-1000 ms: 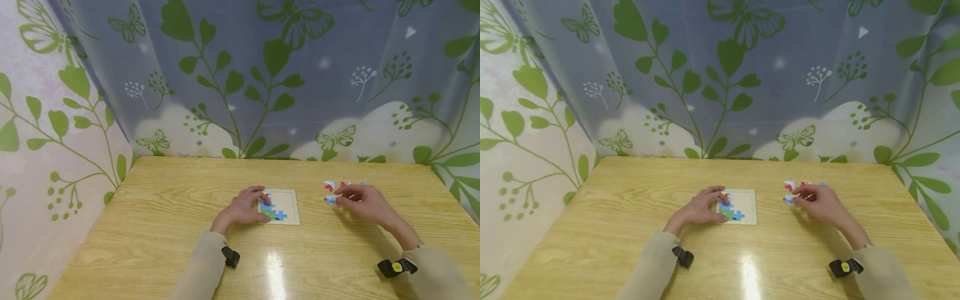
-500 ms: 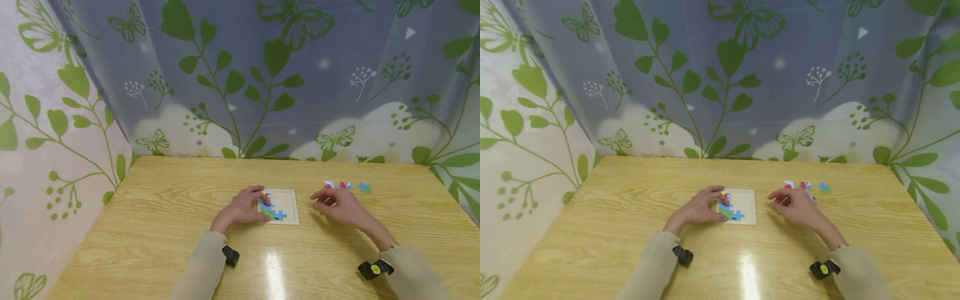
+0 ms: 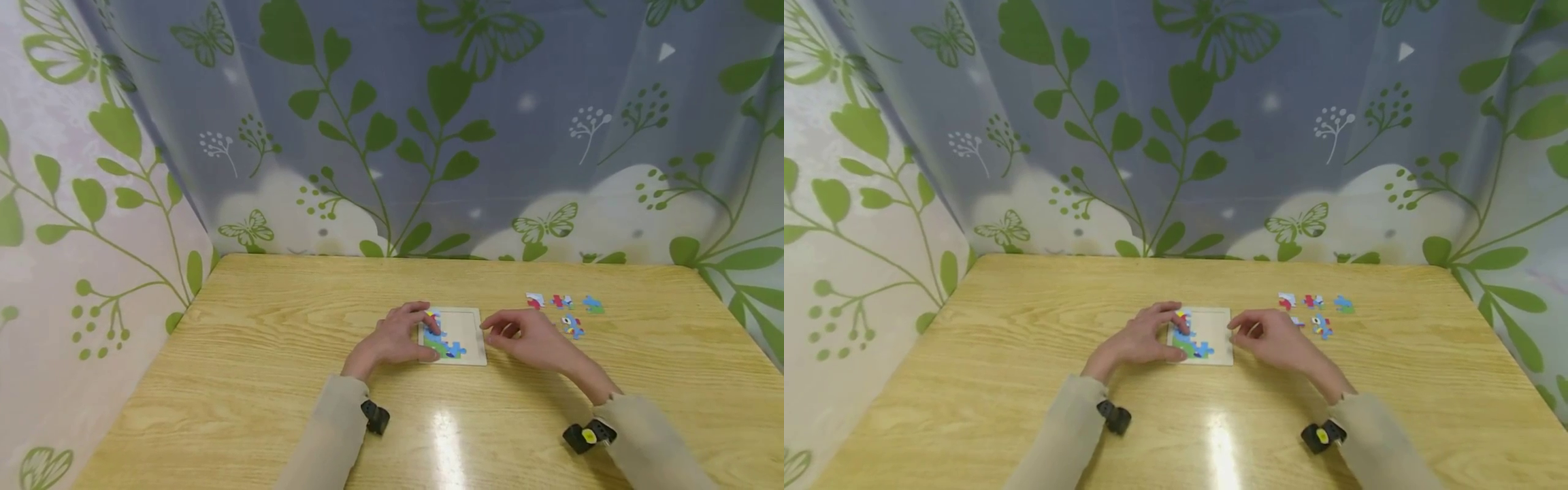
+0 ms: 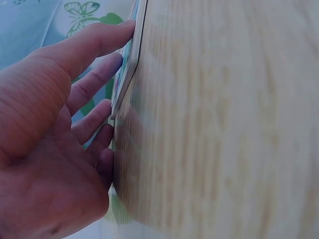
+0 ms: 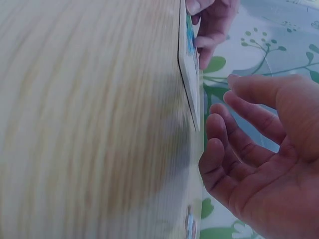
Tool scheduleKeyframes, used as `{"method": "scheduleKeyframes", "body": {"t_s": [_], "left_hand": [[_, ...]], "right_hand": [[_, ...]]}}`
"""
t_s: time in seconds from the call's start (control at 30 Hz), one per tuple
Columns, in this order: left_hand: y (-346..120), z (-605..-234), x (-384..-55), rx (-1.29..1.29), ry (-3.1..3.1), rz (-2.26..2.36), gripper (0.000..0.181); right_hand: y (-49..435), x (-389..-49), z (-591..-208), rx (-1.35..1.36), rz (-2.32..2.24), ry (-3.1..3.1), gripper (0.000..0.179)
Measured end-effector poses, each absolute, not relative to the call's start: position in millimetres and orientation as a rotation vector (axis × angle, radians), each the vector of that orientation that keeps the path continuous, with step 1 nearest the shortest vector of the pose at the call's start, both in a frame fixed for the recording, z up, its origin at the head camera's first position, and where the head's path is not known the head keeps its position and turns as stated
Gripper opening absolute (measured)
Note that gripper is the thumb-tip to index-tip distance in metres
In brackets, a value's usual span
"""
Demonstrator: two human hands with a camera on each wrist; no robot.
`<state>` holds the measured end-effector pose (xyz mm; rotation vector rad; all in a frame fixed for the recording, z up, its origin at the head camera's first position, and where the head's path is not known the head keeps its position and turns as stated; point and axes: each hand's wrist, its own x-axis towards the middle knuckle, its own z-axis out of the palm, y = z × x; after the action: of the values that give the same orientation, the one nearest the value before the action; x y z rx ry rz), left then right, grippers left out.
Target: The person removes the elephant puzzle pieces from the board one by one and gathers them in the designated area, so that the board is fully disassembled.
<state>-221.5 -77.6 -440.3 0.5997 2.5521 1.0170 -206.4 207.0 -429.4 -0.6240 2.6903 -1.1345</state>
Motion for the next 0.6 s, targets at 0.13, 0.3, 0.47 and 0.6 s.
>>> {"method": "scheduleKeyframes", "body": {"t_s": [0.13,0.3,0.47,0.6], "left_hand": [[-77,-440,-222,0.595,2.563,1.007,0.025],[-77,-440,-222,0.604,2.567,0.999,0.025],[-78,-441,-222,0.612,2.567,0.995,0.025],[-78,-441,-222,0.611,2.568,0.997,0.025]], "right_hand": [[197,-208,-430,-0.637,-1.118,2.674,0.018],[189,-210,-434,-0.699,-1.097,2.67,0.017],[182,-211,-437,-0.734,-1.098,2.646,0.016],[177,-211,-437,-0.738,-1.079,2.617,0.018]]}}
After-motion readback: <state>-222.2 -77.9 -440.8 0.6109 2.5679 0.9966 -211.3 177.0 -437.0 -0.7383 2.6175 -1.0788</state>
